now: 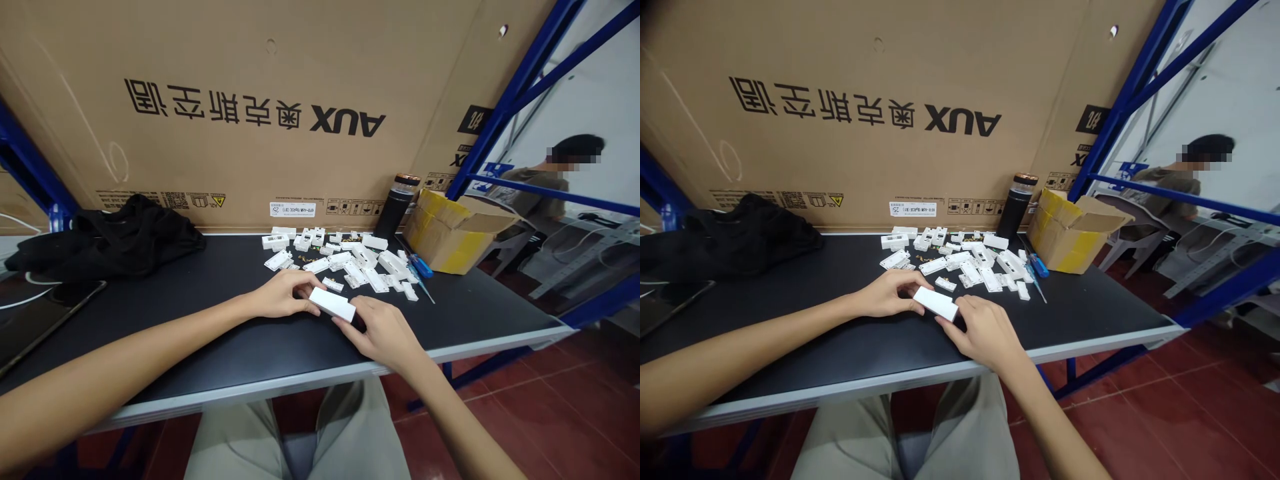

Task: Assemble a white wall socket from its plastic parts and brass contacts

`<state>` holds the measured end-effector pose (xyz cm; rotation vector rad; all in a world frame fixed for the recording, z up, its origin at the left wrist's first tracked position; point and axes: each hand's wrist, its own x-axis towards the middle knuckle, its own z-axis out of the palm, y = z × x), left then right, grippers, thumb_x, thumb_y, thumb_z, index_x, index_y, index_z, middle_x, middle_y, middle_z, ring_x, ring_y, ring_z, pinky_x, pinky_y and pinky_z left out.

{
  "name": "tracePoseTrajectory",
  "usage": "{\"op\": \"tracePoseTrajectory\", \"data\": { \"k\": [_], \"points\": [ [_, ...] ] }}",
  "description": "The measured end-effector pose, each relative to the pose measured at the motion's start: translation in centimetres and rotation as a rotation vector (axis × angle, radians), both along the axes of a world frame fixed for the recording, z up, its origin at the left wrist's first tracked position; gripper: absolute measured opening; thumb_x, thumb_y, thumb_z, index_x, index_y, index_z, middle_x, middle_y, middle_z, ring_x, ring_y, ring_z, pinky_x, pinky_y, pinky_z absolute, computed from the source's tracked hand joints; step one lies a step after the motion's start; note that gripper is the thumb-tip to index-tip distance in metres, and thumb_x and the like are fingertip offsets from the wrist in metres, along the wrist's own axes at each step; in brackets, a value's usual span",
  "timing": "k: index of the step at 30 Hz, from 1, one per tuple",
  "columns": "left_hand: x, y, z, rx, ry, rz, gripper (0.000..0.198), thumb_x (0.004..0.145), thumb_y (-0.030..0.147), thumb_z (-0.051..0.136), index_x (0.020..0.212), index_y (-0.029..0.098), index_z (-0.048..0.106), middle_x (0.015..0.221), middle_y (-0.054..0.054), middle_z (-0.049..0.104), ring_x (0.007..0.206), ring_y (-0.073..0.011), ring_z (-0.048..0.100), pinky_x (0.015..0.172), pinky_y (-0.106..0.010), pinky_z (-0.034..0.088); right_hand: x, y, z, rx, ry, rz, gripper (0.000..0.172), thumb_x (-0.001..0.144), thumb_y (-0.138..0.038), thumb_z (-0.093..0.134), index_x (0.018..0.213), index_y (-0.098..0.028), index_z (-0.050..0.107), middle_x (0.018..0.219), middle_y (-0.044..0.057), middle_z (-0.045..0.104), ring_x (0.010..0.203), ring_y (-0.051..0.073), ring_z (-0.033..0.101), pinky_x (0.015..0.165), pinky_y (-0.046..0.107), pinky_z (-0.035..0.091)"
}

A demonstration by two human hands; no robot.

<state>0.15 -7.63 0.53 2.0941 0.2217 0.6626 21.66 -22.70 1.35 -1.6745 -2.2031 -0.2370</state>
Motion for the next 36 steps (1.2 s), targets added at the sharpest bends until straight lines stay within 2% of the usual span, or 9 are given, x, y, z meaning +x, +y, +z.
{"op": "tracePoseTrajectory", "data": {
  "k": [6,13,20,23,26,31,36],
  "points": [
    [-0.1,0.2,0.1,-0.026,-0.047,-0.018,0.041,0.078,0.039,0.087,0.109,0.015,0.073,0.106,-0.009,0.066,0.084,-0.0157,0.068,0.071,-0.026,0.059,0.0,0.1,0.3,-0.051,0.022,-0.029,0.041,0.104,-0.054,0.048,0.082,-0.020,0.058,0.078,0.004,0.067,0.064,0.018,0.060,0.059,0.031,0.035],
    [-0.3,-0.6,0.4,0.034,-0.103,0.071,0.037,0.078,0.034,0.088,0.108,0.016,0.078,0.090,-0.004,0.063,0.076,-0.0132,0.063,0.065,-0.022,0.056,0.4,0.2,0.3,-0.105,0.072,0.029,0.042,0.105,-0.054,0.047,0.083,-0.020,0.058,0.079,0.003,0.068,0.069,0.019,0.062,0.063,0.031,0.037],
    [0.1,-0.9,0.3,0.053,-0.194,0.088,0.041,0.080,0.041,0.085,0.110,0.015,0.075,0.104,-0.010,0.068,0.078,-0.0139,0.065,0.070,-0.027,0.059,0.2,0.5,0.6,-0.132,0.159,-0.003,0.030,0.103,-0.046,0.052,0.086,-0.022,0.056,0.084,0.002,0.068,0.069,0.017,0.062,0.061,0.030,0.039],
    [0.2,-1.1,0.6,0.087,-0.225,0.092,0.040,0.080,0.040,0.086,0.109,0.015,0.075,0.101,-0.010,0.071,0.074,-0.0127,0.062,0.068,-0.026,0.056,0.1,0.4,0.4,-0.075,0.138,-0.072,0.026,0.098,-0.047,0.060,0.092,-0.022,0.054,0.087,0.003,0.067,0.070,0.018,0.062,0.060,0.030,0.040],
    [0.1,-1.6,1.1,0.147,-0.261,0.101,0.041,0.074,0.037,0.092,0.104,0.015,0.076,0.087,-0.006,0.071,0.068,-0.0120,0.057,0.065,-0.026,0.051,0.0,0.3,0.2,0.045,0.113,-0.095,0.030,0.092,-0.048,0.067,0.097,-0.022,0.052,0.088,0.003,0.065,0.074,0.020,0.062,0.061,0.030,0.042],
    [0.2,-2.9,1.3,0.336,-0.344,0.066,0.039,0.072,0.035,0.093,0.104,0.017,0.077,0.088,-0.007,0.075,0.069,-0.0132,0.057,0.064,-0.027,0.050,-0.1,0.1,0.2,0.180,0.024,0.072,0.029,0.095,-0.047,0.064,0.096,-0.020,0.056,0.089,0.005,0.063,0.075,0.019,0.060,0.064,0.030,0.042],
    [0.4,-3.6,1.3,0.372,-0.352,0.020,0.037,0.075,0.038,0.091,0.104,0.019,0.076,0.088,-0.008,0.077,0.077,-0.0183,0.068,0.072,-0.031,0.055,-0.5,0.0,0.4,0.255,-0.087,0.173,0.038,0.100,-0.054,0.054,0.084,-0.019,0.059,0.078,0.003,0.058,0.066,0.017,0.054,0.060,0.030,0.037]
  ]
}}
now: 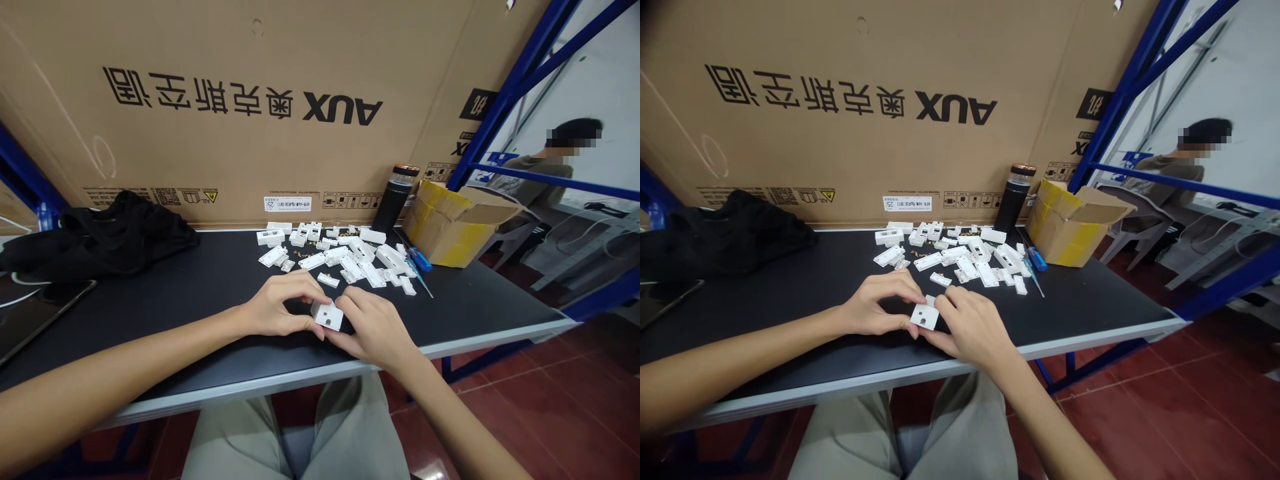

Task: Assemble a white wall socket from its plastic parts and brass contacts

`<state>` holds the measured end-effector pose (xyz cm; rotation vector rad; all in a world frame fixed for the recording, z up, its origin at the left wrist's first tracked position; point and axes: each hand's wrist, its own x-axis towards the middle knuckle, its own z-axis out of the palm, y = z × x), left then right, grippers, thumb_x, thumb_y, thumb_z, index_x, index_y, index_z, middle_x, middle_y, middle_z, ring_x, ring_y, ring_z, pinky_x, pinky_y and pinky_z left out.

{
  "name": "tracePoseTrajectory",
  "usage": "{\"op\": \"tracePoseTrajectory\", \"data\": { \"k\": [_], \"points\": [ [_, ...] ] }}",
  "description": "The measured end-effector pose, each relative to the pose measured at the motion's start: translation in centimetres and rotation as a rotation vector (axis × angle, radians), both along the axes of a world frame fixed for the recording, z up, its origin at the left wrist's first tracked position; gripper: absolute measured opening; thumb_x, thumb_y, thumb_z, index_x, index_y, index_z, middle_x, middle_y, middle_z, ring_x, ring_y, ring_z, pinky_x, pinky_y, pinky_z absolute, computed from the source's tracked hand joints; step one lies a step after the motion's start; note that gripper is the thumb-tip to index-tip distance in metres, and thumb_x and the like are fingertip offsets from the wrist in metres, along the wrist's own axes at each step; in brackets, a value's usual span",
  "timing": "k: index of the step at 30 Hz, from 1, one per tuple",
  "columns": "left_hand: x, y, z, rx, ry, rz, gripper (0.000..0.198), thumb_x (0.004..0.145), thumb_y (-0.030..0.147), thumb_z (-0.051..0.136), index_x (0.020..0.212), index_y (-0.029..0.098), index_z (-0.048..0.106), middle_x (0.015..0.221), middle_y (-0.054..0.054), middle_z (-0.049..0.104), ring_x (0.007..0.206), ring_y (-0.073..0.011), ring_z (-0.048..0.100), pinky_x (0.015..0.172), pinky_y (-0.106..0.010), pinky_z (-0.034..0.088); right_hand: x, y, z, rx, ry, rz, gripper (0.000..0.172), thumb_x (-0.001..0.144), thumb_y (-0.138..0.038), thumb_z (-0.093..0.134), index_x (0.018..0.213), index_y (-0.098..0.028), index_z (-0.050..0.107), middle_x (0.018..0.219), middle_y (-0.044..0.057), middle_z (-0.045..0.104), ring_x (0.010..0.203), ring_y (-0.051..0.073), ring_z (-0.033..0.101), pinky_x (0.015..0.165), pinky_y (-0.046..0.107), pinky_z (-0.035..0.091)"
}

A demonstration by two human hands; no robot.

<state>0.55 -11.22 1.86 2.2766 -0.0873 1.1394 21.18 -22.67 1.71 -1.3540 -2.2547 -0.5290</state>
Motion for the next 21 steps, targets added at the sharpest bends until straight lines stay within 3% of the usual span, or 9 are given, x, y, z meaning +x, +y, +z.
{"op": "tracePoseTrajectory", "data": {
  "k": [3,8,11,15,21],
  "points": [
    [0.0,0.0,0.1,0.047,-0.025,-0.042,0.037,0.076,0.033,0.091,0.106,0.020,0.075,0.091,-0.008,0.079,0.079,-0.0186,0.070,0.078,-0.033,0.057,-0.2,-0.1,0.1,0.056,-0.025,0.026,0.033,0.101,-0.045,0.052,0.082,-0.019,0.061,0.074,0.002,0.056,0.064,0.017,0.052,0.058,0.030,0.035],
    [0.0,0.2,0.0,0.130,-0.051,-0.058,0.035,0.079,0.030,0.089,0.107,0.019,0.072,0.090,-0.008,0.077,0.077,-0.0179,0.068,0.075,-0.033,0.057,-0.1,0.0,-0.2,0.092,-0.012,0.054,0.024,0.098,-0.039,0.056,0.084,-0.019,0.062,0.074,0.003,0.056,0.062,0.018,0.053,0.056,0.030,0.038],
    [0.0,0.3,-0.2,0.194,-0.059,-0.059,0.034,0.081,0.028,0.088,0.109,0.019,0.070,0.089,-0.008,0.076,0.077,-0.0178,0.066,0.074,-0.033,0.056,0.0,-0.1,-0.6,0.080,0.049,0.063,0.021,0.095,-0.037,0.059,0.096,-0.016,0.063,0.083,0.007,0.062,0.067,0.020,0.060,0.057,0.031,0.044],
    [-0.2,0.8,-0.3,0.228,-0.029,-0.053,0.047,0.079,0.032,0.090,0.116,0.019,0.065,0.088,-0.006,0.073,0.080,-0.0188,0.066,0.078,-0.035,0.055,0.2,-0.1,-1.0,0.021,0.107,0.107,0.021,0.093,-0.021,0.058,0.114,-0.014,0.060,0.101,0.012,0.067,0.086,0.023,0.068,0.067,0.031,0.053],
    [-1.0,2.7,-0.9,0.188,0.184,0.041,0.069,0.074,0.044,0.091,0.130,0.020,0.058,0.126,-0.016,0.066,0.119,-0.0292,0.062,0.104,-0.047,0.050,0.7,0.3,-1.1,-0.082,0.212,0.151,0.017,0.092,-0.012,0.057,0.107,-0.018,0.058,0.108,0.012,0.068,0.097,0.024,0.069,0.079,0.035,0.058]
  ]
}}
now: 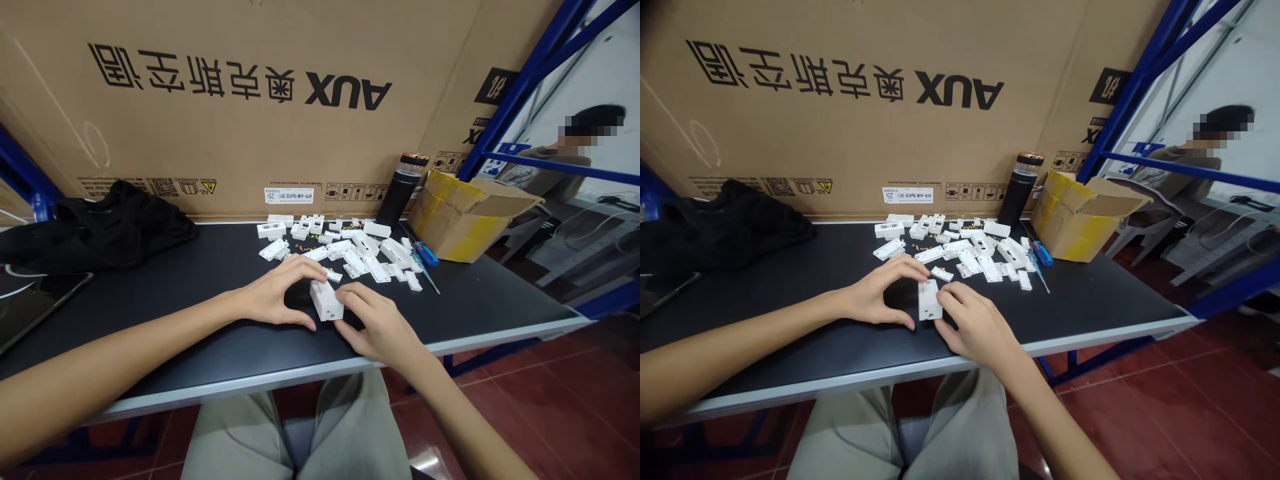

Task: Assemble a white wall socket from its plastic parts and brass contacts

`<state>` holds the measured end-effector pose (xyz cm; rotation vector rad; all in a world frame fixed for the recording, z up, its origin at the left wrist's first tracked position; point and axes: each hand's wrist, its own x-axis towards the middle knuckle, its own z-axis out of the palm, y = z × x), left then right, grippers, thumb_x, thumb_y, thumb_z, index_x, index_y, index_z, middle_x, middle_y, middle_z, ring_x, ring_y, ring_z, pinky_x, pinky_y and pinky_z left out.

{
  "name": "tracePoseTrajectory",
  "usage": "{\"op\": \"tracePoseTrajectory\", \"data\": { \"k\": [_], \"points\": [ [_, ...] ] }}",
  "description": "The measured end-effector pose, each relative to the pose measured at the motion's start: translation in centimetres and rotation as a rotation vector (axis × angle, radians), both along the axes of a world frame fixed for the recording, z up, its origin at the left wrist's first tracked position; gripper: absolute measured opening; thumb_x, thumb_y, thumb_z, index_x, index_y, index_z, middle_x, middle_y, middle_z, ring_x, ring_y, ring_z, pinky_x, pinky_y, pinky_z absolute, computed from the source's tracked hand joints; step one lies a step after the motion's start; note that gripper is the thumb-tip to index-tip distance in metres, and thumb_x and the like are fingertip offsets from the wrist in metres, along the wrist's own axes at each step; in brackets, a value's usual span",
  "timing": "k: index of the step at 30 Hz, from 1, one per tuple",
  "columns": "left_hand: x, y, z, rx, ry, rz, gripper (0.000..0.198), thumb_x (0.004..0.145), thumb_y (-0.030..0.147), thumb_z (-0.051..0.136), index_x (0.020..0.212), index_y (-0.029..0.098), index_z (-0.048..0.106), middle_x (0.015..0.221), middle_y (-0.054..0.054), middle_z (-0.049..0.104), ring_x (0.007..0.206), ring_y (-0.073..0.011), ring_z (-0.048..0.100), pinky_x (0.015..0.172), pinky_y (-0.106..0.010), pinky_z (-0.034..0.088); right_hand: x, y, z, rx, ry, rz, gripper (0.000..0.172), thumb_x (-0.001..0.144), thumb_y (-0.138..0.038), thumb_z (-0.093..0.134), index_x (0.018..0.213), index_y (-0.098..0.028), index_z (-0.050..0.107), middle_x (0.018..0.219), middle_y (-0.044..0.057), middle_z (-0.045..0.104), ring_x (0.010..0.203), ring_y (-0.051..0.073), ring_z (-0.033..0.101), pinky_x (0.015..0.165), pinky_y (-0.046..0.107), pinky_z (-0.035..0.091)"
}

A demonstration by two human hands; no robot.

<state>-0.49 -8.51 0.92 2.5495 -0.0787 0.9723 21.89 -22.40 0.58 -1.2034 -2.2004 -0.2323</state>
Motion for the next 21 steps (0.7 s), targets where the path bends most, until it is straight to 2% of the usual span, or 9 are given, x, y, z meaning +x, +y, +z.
{"op": "tracePoseTrajectory", "data": {
  "k": [3,5,8,13,17,21],
  "points": [
    [-0.2,0.5,-0.3,-0.040,0.095,0.007,0.050,0.085,0.037,0.083,0.127,0.021,0.060,0.136,-0.016,0.063,0.128,-0.0282,0.060,0.109,-0.045,0.049,0.1,0.1,-0.1,-0.066,0.024,0.029,0.025,0.090,-0.010,0.056,0.113,-0.019,0.056,0.112,0.012,0.069,0.103,0.025,0.070,0.084,0.037,0.059],
    [-0.2,0.6,-0.4,-0.055,0.133,-0.025,0.039,0.091,0.033,0.078,0.125,0.021,0.062,0.131,-0.014,0.066,0.123,-0.0255,0.064,0.106,-0.040,0.052,0.1,0.2,0.0,-0.091,0.034,0.040,0.033,0.090,-0.010,0.057,0.122,-0.018,0.055,0.118,0.013,0.069,0.109,0.026,0.069,0.088,0.039,0.059],
    [-0.3,0.7,-0.2,-0.031,0.138,-0.056,0.035,0.092,0.032,0.077,0.123,0.019,0.065,0.123,-0.013,0.069,0.115,-0.0234,0.067,0.101,-0.036,0.053,0.1,0.1,0.2,-0.127,0.036,0.059,0.041,0.091,-0.015,0.061,0.130,-0.020,0.055,0.127,0.015,0.065,0.116,0.027,0.066,0.093,0.040,0.058],
    [-1.1,1.3,0.5,0.027,0.200,-0.044,0.029,0.092,0.035,0.076,0.115,0.018,0.071,0.114,-0.013,0.068,0.107,-0.0234,0.065,0.098,-0.036,0.052,0.0,0.1,0.7,-0.204,0.040,0.100,0.039,0.092,-0.037,0.073,0.126,-0.022,0.061,0.126,0.013,0.064,0.112,0.026,0.066,0.092,0.040,0.058],
    [-1.6,1.9,0.6,-0.014,0.255,-0.053,0.024,0.096,0.034,0.071,0.115,0.019,0.073,0.116,-0.013,0.068,0.107,-0.0230,0.065,0.098,-0.036,0.051,0.0,0.2,0.8,-0.227,0.043,0.114,0.028,0.100,-0.032,0.062,0.127,-0.022,0.061,0.119,0.012,0.066,0.107,0.024,0.066,0.090,0.040,0.057],
    [-1.5,2.2,0.5,-0.081,0.280,-0.088,0.023,0.099,0.032,0.067,0.117,0.020,0.071,0.118,-0.011,0.072,0.110,-0.0214,0.067,0.099,-0.033,0.051,-0.1,0.2,0.9,-0.261,0.067,0.105,0.021,0.102,-0.032,0.060,0.120,-0.021,0.061,0.114,0.010,0.068,0.105,0.023,0.065,0.089,0.039,0.056]
  ]
}}
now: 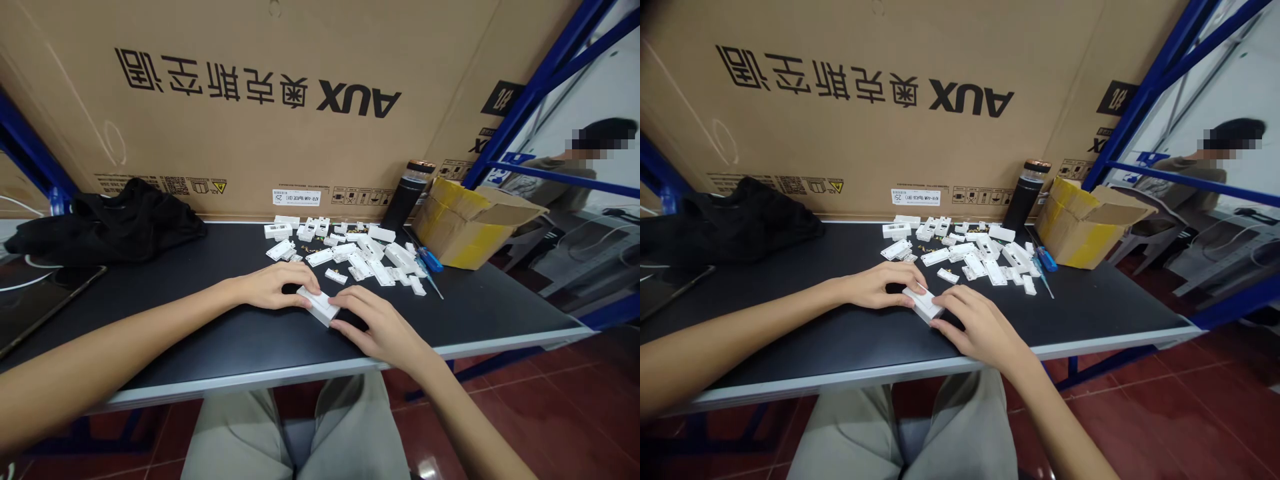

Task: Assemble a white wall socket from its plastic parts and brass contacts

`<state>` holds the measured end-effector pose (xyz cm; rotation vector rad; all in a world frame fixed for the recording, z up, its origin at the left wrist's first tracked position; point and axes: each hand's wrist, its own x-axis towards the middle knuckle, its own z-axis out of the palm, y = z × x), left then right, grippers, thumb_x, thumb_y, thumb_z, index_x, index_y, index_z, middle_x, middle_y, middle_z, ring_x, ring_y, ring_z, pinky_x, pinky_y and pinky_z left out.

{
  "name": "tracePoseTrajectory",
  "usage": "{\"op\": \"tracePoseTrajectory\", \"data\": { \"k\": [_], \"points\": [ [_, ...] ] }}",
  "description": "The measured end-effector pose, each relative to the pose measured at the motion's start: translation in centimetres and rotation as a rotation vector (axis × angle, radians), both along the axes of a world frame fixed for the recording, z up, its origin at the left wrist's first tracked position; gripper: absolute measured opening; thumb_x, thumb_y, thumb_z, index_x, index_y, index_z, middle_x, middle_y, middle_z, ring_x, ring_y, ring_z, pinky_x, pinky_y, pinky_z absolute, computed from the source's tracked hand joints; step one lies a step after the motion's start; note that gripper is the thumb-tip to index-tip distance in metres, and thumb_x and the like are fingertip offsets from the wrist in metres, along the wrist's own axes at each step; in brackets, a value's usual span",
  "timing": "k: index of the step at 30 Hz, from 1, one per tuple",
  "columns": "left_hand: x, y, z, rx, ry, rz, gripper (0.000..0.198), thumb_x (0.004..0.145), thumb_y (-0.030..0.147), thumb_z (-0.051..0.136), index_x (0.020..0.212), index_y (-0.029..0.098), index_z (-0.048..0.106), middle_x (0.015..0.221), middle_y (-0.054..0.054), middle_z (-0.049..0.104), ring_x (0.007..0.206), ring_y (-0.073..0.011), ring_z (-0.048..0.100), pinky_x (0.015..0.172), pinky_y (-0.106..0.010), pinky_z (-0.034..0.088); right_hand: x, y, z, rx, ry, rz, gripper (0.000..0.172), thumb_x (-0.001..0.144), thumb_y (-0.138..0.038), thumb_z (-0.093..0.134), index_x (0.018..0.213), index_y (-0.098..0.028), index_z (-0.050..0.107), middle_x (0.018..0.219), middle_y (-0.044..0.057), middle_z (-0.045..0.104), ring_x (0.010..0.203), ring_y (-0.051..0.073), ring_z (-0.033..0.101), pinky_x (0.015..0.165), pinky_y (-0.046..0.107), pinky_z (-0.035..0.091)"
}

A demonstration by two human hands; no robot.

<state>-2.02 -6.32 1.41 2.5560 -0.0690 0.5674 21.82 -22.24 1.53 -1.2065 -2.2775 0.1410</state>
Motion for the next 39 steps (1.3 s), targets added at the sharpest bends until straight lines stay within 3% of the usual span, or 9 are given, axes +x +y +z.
{"op": "tracePoseTrajectory", "data": {
  "k": [7,11,13,18,21,25,29,33,39],
  "points": [
    [-0.1,0.1,0.7,-0.049,0.055,0.086,0.040,0.084,0.044,0.082,0.110,0.018,0.067,0.103,-0.006,0.075,0.088,-0.0175,0.070,0.082,-0.026,0.051,-0.2,-0.2,0.3,-0.023,-0.026,-0.115,0.026,0.098,-0.037,0.064,0.116,-0.019,0.059,0.109,0.010,0.070,0.098,0.025,0.067,0.085,0.042,0.056],
    [-3.4,1.0,1.4,0.003,0.189,0.249,0.040,0.080,0.053,0.081,0.091,0.019,0.063,0.089,-0.001,0.072,0.078,-0.0156,0.066,0.072,-0.025,0.047,-0.1,-0.2,0.2,-0.027,-0.054,-0.121,0.025,0.100,-0.038,0.061,0.115,-0.019,0.059,0.112,0.010,0.070,0.102,0.026,0.067,0.088,0.043,0.056],
    [-6.0,1.7,1.8,0.050,0.259,0.406,0.043,0.079,0.057,0.077,0.088,0.020,0.059,0.084,0.000,0.069,0.073,-0.0153,0.063,0.069,-0.025,0.045,-0.1,-0.2,0.1,-0.020,-0.072,-0.114,0.024,0.100,-0.038,0.059,0.116,-0.019,0.059,0.112,0.010,0.070,0.103,0.026,0.066,0.089,0.043,0.056],
    [-11.2,3.5,2.4,0.159,0.526,1.069,0.046,0.078,0.062,0.067,0.100,0.024,0.052,0.092,-0.003,0.070,0.082,-0.0237,0.068,0.071,-0.030,0.047,-0.1,-0.1,0.0,0.000,-0.089,-0.117,0.020,0.100,-0.035,0.058,0.114,-0.020,0.059,0.110,0.010,0.070,0.102,0.026,0.066,0.087,0.044,0.057],
    [-11.5,4.6,2.1,0.189,0.543,1.304,0.046,0.087,0.062,0.052,0.111,0.023,0.052,0.109,-0.013,0.071,0.096,-0.0349,0.070,0.078,-0.039,0.050,-0.2,-0.1,0.1,0.007,-0.100,-0.112,0.018,0.100,-0.033,0.058,0.112,-0.020,0.061,0.108,0.010,0.069,0.101,0.026,0.065,0.087,0.045,0.057],
    [-10.3,5.4,1.0,0.176,0.495,1.545,0.065,0.095,0.067,0.033,0.130,0.014,0.046,0.127,-0.026,0.063,0.109,-0.0454,0.067,0.085,-0.050,0.053,-0.3,-0.3,0.2,0.007,-0.108,-0.118,0.018,0.100,-0.032,0.059,0.112,-0.019,0.061,0.107,0.010,0.069,0.100,0.026,0.065,0.086,0.044,0.056],
    [-10.2,4.7,0.3,0.191,0.456,1.607,0.071,0.096,0.067,0.029,0.139,0.011,0.042,0.136,-0.028,0.053,0.116,-0.0454,0.064,0.090,-0.051,0.054,-0.3,-0.4,0.2,0.012,-0.110,-0.123,0.018,0.100,-0.031,0.058,0.111,-0.017,0.062,0.106,0.010,0.069,0.099,0.026,0.064,0.085,0.045,0.056],
    [-10.7,4.0,0.4,0.198,0.479,1.593,0.067,0.096,0.064,0.033,0.142,0.017,0.043,0.136,-0.025,0.052,0.110,-0.0459,0.067,0.089,-0.056,0.055,-0.3,-0.4,0.1,0.023,-0.112,-0.121,0.016,0.100,-0.030,0.058,0.109,-0.017,0.062,0.105,0.009,0.069,0.098,0.026,0.064,0.085,0.045,0.055],
    [-11.1,5.0,0.5,0.134,0.552,1.537,0.058,0.095,0.060,0.037,0.139,0.026,0.055,0.143,-0.020,0.053,0.114,-0.0471,0.065,0.091,-0.058,0.054,-0.4,-0.3,0.1,0.030,-0.120,-0.130,0.013,0.100,-0.029,0.058,0.107,-0.019,0.062,0.103,0.008,0.068,0.095,0.025,0.063,0.083,0.043,0.055]
  ]
}}
